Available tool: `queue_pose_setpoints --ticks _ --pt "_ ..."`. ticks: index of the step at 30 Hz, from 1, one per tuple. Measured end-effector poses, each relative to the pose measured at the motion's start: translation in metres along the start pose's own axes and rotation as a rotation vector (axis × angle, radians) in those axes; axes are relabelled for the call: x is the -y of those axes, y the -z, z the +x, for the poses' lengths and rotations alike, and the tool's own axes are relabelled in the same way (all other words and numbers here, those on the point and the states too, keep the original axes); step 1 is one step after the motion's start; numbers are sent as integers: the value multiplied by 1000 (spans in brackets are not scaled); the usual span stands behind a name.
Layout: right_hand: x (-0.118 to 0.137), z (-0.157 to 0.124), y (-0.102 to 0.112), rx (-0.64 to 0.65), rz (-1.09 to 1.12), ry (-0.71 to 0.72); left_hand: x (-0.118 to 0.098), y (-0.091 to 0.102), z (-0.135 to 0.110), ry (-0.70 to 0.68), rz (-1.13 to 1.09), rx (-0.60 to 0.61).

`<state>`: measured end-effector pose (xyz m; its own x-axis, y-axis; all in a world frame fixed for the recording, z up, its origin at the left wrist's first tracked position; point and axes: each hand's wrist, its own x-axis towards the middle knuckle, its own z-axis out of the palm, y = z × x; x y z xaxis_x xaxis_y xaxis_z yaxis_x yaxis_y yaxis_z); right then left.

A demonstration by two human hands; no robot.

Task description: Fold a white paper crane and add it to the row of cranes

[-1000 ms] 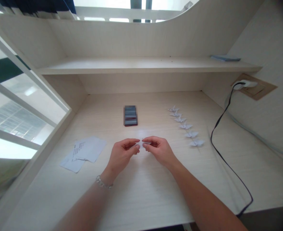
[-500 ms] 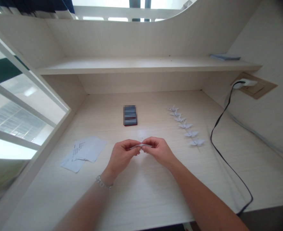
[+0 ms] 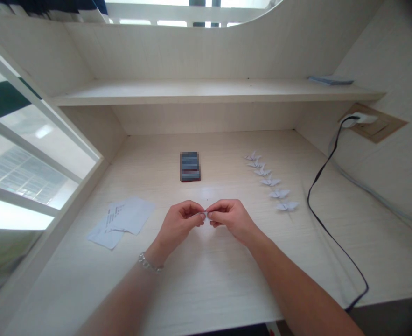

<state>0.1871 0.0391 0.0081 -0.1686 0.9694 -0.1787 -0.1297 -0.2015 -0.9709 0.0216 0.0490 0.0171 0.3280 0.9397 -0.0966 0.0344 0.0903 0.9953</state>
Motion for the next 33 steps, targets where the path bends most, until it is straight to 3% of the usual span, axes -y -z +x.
queue_pose_setpoints --ticks 21,33 --pt "0 -2 1 69 89 -29 -5 -1 -1 -6 20 -25" --pt "0 0 3 67 -9 -15 2 -1 -1 -35 116 -28"
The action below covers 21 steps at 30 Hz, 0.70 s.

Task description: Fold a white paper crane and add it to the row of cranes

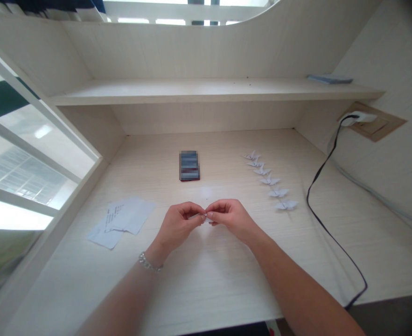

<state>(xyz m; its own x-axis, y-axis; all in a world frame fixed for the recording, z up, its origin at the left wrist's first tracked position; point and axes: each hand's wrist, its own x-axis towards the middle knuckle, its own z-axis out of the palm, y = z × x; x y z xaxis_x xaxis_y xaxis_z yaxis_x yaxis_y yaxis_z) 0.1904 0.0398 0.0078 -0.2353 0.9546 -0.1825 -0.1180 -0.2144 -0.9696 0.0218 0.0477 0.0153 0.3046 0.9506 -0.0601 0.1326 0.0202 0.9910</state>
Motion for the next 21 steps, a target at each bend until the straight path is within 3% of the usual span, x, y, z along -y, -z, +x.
queue_pose_setpoints --ticks 21 --pt "1 1 -2 -58 -82 81 3 0 2 82 -156 17"
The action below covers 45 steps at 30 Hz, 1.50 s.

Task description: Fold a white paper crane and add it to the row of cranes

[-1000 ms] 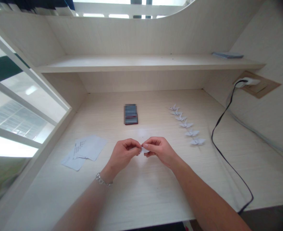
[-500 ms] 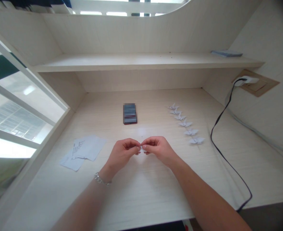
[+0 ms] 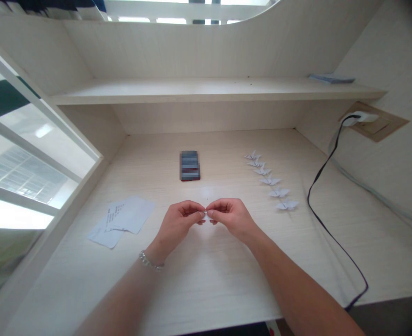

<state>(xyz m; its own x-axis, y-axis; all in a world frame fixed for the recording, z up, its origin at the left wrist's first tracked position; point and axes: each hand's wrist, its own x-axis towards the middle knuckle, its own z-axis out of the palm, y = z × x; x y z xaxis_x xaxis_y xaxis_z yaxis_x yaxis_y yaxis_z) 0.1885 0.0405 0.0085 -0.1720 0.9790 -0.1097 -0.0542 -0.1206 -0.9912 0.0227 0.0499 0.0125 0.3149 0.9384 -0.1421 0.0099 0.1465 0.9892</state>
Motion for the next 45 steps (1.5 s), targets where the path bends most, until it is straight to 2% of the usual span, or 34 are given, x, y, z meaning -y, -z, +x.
queue_pose_setpoints --ticks 5,13,18,38,45 --pt "0 0 0 -23 -17 11 3 0 0 8 -67 13" --pt "-5 1 0 -4 -47 35 2 0 1 -21 29 -9" --pt "-7 2 0 -40 -88 53 4 -1 1 -47 81 -12" --pt "-4 2 -2 -40 -18 -21 5 0 0 -23 96 -39" --pt "-5 2 -1 -32 -66 -2 3 -1 0 -15 32 -59"
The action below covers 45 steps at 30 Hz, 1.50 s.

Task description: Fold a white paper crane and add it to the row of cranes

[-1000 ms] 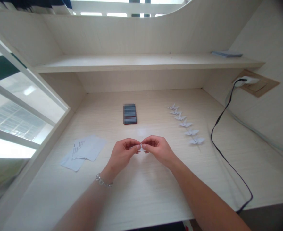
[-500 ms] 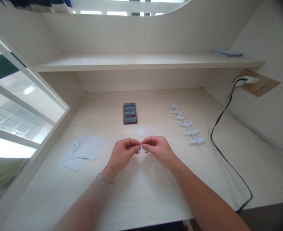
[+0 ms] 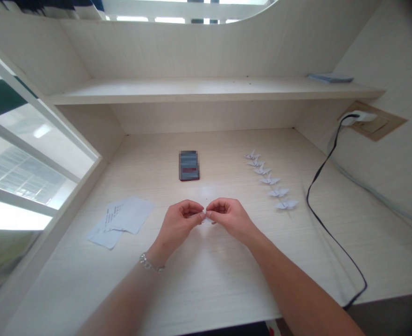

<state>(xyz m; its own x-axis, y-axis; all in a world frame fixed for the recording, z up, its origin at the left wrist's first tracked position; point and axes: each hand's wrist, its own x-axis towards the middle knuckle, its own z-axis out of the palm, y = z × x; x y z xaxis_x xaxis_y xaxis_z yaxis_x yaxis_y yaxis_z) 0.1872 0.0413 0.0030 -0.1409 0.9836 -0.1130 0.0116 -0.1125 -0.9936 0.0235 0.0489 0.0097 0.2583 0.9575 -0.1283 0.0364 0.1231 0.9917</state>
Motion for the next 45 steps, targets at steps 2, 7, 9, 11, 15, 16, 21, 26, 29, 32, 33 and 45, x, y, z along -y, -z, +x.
queue_pose_setpoints --ticks 2,7,9,11,15,16,21,26,29,32,33,45 --pt "0 0 0 -6 -7 13 -1 0 0 22 -43 2" --pt "-1 0 -1 -9 -13 37 -3 0 1 47 -66 -10" --pt "-1 0 -1 -9 -14 41 -3 0 1 33 -56 -16" --pt "-1 -1 -1 0 -14 37 -2 -1 1 21 -38 -22" --pt "0 -1 -1 6 4 43 -4 0 1 0 -16 -17" --pt "0 -1 -1 -7 13 47 -5 0 0 -9 -9 -9" --pt "-1 0 0 -29 24 54 -7 1 -1 -26 64 -15" --pt "-2 0 -1 -25 -9 61 -6 1 0 -30 69 -29" --pt "-1 -2 -1 -33 -36 70 -5 0 0 -44 56 -37" --pt "0 -3 -2 -40 -45 89 -4 0 0 -44 21 -32" --pt "0 -4 -2 -38 -46 95 -3 0 0 -42 4 -32" --pt "0 -1 -2 -37 22 88 -9 6 0 97 -275 -5"
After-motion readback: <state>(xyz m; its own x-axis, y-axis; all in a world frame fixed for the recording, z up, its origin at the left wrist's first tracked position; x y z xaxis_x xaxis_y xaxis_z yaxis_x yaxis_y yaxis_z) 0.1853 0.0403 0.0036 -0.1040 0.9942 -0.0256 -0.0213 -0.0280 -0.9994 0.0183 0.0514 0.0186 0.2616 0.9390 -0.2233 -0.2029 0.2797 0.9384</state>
